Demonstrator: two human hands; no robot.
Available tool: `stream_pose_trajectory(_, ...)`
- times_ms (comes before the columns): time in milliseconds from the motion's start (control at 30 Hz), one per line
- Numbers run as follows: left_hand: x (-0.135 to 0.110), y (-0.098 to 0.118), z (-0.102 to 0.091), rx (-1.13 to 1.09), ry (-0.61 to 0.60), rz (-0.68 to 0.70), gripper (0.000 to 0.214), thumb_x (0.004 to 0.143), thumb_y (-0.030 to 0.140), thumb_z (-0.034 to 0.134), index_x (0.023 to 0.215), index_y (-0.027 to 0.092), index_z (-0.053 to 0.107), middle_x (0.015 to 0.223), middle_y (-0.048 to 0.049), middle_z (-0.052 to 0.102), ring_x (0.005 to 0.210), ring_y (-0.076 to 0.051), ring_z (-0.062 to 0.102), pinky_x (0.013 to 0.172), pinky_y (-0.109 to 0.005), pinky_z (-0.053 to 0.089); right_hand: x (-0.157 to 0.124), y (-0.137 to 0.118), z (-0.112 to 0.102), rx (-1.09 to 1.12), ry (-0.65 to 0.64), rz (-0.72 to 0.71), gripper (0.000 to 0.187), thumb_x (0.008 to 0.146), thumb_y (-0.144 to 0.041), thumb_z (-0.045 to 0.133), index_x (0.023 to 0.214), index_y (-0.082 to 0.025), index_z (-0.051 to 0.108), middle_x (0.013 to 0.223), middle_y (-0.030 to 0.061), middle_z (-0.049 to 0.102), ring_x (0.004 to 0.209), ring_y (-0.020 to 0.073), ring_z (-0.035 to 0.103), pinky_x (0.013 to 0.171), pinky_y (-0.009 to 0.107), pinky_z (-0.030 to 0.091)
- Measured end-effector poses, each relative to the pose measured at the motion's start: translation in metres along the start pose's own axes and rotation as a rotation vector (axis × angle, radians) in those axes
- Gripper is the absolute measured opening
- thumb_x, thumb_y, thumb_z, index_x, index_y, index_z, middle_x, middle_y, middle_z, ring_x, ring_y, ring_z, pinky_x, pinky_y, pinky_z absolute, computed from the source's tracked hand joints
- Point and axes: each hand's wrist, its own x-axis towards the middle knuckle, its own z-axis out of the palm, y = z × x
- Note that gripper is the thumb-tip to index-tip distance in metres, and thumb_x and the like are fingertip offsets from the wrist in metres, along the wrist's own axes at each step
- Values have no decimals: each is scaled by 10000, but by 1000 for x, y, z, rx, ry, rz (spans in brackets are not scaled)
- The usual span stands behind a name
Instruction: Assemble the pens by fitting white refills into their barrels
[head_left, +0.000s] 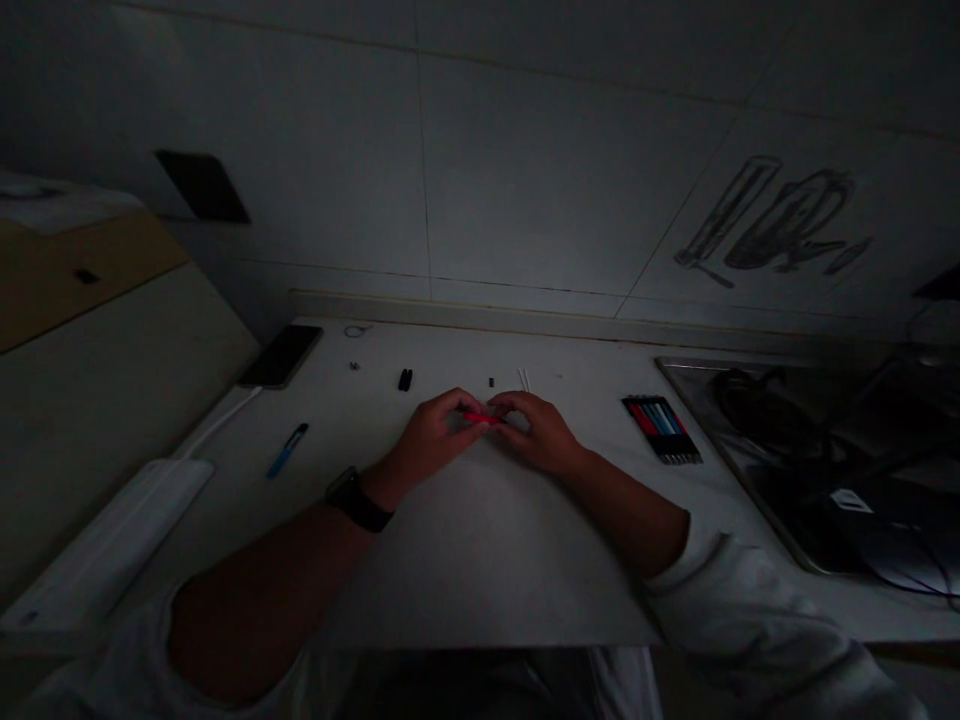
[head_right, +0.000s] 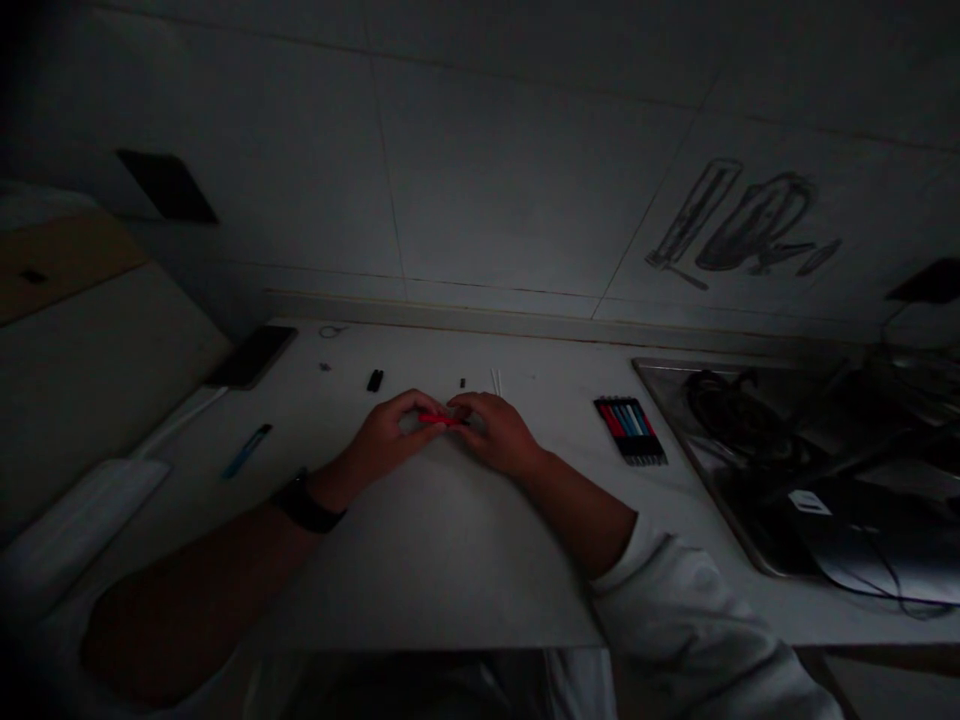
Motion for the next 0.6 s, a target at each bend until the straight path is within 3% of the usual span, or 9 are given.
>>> stream_pose_trajectory(167,3,-11,-4,129,5,53,114,896,253,736,865,198,640,1044,-65,682,1000,-204,657,931,-386,523,1,-1,-5,-107,-113,-72,156,985,-321,645,1100,-242,716,1015,69,778,945,229,707,888,384,493)
stream_pose_trajectory(333,3,-14,-3,209,-65,52,172,900,263,750,791,198,634,1066,-63,675,1008,-206,664,930,-392,532,-1,-2,-8,-172,-183,-113,175,977,-373,665,1054,-229,727,979,75,762,931,233,687,866,376,485)
stream_pose_trajectory(600,0,-16,0,325,-172,90,106,870,253,808,855,209,712,1045,-52,682,1005,-214,665,925,-392,545,-5,-12,-9,-234,-300,-61,164,976,-332,656,1046,-210,740,970,76,751,899,219,679,834,354,482)
